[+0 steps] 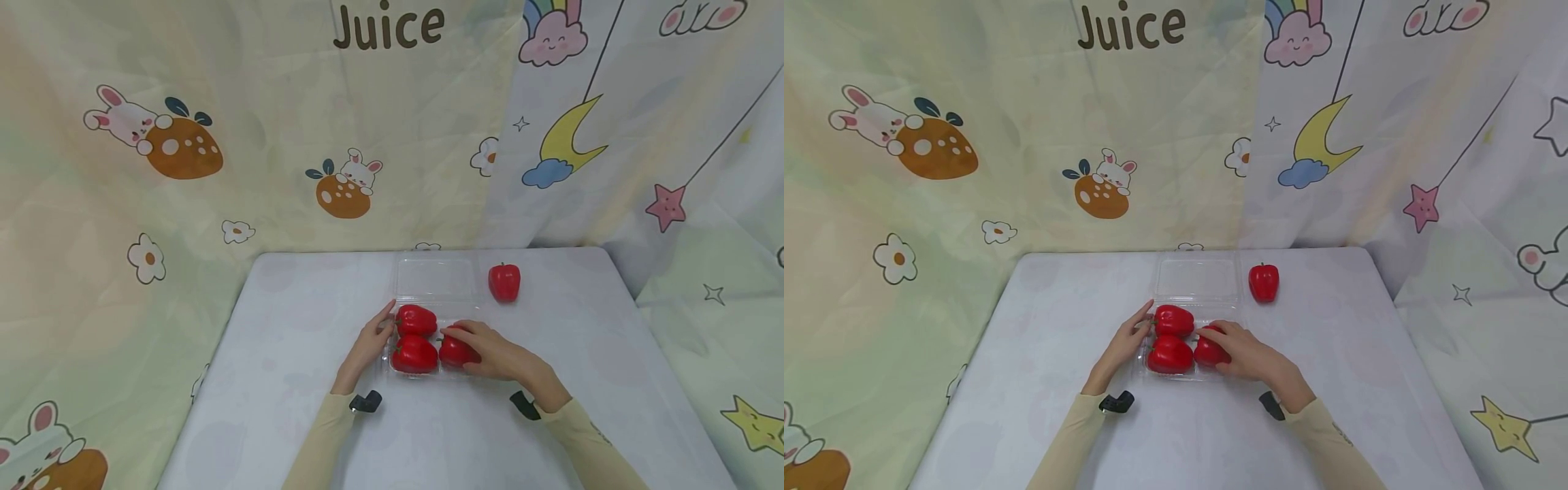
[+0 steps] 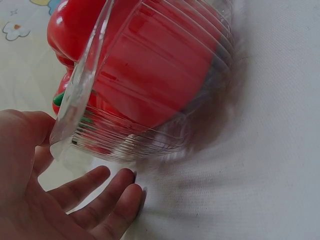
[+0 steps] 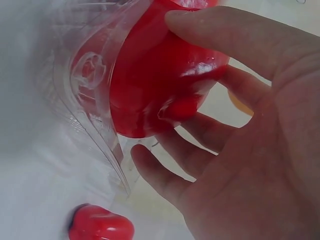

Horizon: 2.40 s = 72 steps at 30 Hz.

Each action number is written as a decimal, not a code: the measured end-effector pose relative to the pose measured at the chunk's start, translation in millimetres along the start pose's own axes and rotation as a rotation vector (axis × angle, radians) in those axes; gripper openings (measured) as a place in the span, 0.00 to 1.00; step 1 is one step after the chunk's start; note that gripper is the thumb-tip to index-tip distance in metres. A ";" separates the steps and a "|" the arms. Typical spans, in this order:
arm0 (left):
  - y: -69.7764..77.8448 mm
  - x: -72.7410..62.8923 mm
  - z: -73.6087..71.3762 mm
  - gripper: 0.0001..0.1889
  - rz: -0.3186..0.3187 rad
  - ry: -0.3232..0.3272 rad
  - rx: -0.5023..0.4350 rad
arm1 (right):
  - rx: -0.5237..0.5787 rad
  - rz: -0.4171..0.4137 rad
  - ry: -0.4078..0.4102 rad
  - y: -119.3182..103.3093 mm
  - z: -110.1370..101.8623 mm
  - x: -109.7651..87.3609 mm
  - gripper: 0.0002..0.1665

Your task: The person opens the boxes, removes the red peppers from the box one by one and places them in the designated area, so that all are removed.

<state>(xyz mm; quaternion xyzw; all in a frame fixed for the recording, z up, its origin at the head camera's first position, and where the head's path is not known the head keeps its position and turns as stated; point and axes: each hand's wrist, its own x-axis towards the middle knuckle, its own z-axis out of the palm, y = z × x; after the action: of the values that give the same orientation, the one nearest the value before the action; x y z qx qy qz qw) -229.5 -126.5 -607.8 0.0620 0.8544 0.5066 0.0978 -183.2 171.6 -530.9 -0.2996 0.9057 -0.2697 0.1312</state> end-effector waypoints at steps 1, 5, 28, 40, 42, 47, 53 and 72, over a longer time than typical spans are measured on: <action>-0.1 0.1 0.0 0.28 0.001 0.000 -0.001 | 0.001 -0.001 0.003 0.1 -0.4 -0.1 0.53; -0.3 0.4 0.2 0.28 0.000 0.001 0.009 | 0.007 0.007 0.009 -0.1 -1.6 -0.4 0.53; -0.4 1.5 0.5 0.29 -0.002 0.005 0.018 | 0.028 0.037 0.032 -1.6 -7.4 -3.5 0.55; 0.7 0.2 -0.8 0.28 0.015 -0.002 0.017 | 0.054 0.025 0.064 -3.0 -13.6 -7.0 0.54; 0.4 0.2 -0.9 0.28 0.018 -0.002 0.017 | 0.057 0.018 0.076 -2.1 -13.7 -7.3 0.54; -1.1 0.9 -0.6 0.28 0.017 -0.009 0.016 | 0.068 0.017 0.090 0.1 -13.5 -8.0 0.54; -2.1 0.7 -0.3 0.28 0.015 -0.010 0.016 | 0.079 0.009 0.113 1.2 -14.4 -9.7 0.54; -0.3 1.2 -0.2 0.27 -0.001 0.009 0.016 | 0.079 0.007 0.240 10.6 -15.1 -16.6 0.50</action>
<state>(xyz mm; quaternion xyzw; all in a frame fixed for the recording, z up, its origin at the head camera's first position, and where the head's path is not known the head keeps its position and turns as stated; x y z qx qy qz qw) -230.6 -126.5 -608.1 0.0600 0.8589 0.4999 0.0939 -181.2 195.1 -523.2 -0.2565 0.9047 -0.3385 0.0345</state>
